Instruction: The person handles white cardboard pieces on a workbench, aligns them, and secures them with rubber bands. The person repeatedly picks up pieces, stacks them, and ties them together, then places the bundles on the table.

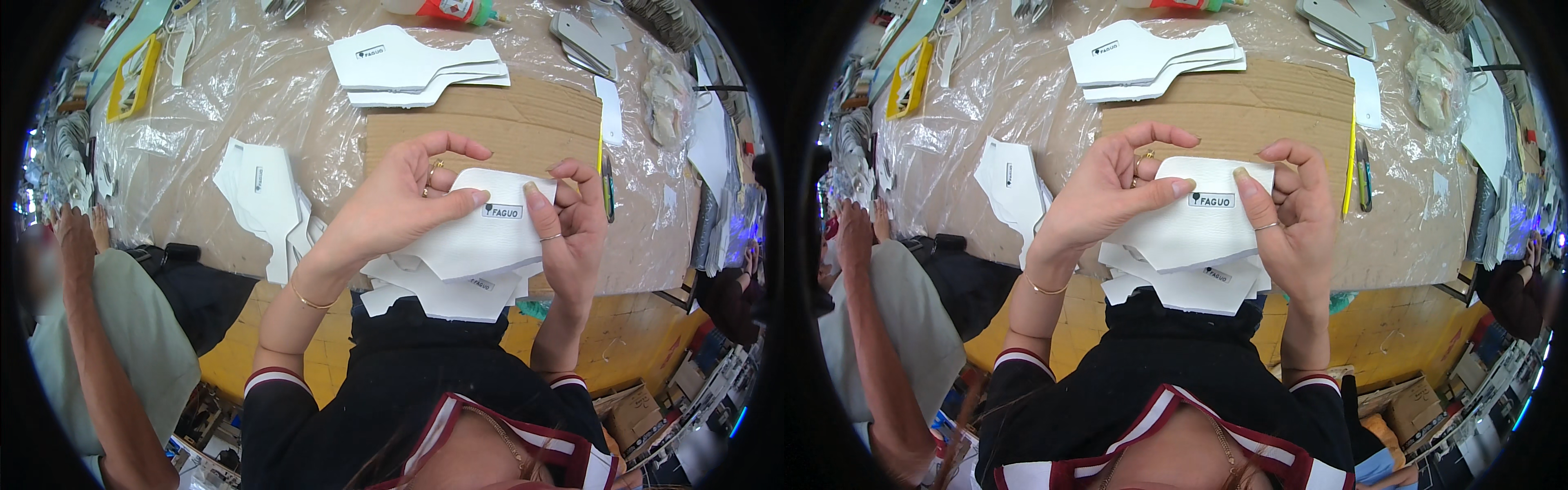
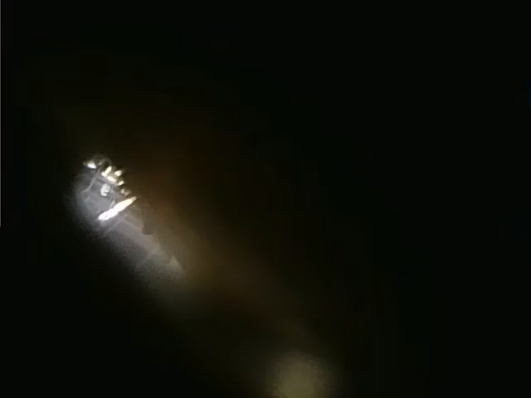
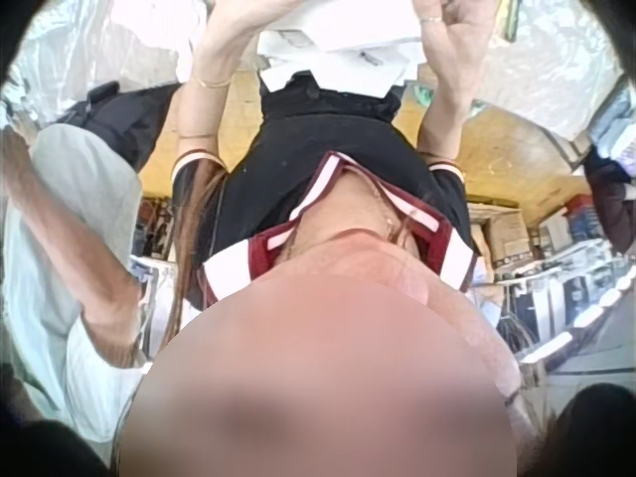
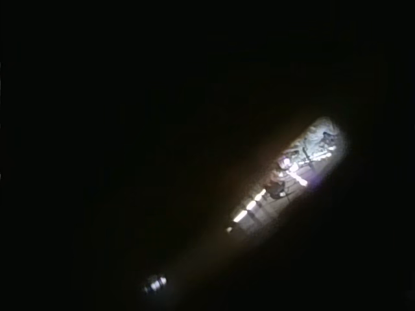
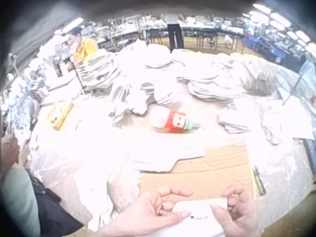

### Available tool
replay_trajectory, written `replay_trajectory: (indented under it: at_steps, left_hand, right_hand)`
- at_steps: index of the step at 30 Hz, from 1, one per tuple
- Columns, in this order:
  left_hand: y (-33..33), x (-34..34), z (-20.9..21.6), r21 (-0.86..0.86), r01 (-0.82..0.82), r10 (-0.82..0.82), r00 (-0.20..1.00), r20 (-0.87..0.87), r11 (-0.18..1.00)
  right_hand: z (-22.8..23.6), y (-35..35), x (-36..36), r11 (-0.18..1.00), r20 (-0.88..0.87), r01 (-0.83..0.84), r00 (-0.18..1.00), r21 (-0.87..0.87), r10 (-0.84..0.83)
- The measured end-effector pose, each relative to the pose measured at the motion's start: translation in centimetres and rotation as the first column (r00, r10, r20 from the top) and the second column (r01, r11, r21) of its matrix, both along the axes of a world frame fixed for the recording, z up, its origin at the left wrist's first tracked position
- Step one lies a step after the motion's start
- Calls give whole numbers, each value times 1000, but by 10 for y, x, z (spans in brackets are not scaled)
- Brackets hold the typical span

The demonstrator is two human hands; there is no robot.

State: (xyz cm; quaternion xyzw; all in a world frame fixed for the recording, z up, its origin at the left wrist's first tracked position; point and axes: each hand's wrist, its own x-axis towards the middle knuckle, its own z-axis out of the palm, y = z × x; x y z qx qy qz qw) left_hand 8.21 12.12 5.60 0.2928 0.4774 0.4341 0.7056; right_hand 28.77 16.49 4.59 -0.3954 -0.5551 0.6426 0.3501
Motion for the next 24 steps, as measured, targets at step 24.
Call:
replay_trajectory:
  at_steps: [24]
  left_hand:
    - [9,6,-20,65,149,-136,976,-173,987]
  right_hand:
    - [-19,2,7,978,141,90,983,191,-118]
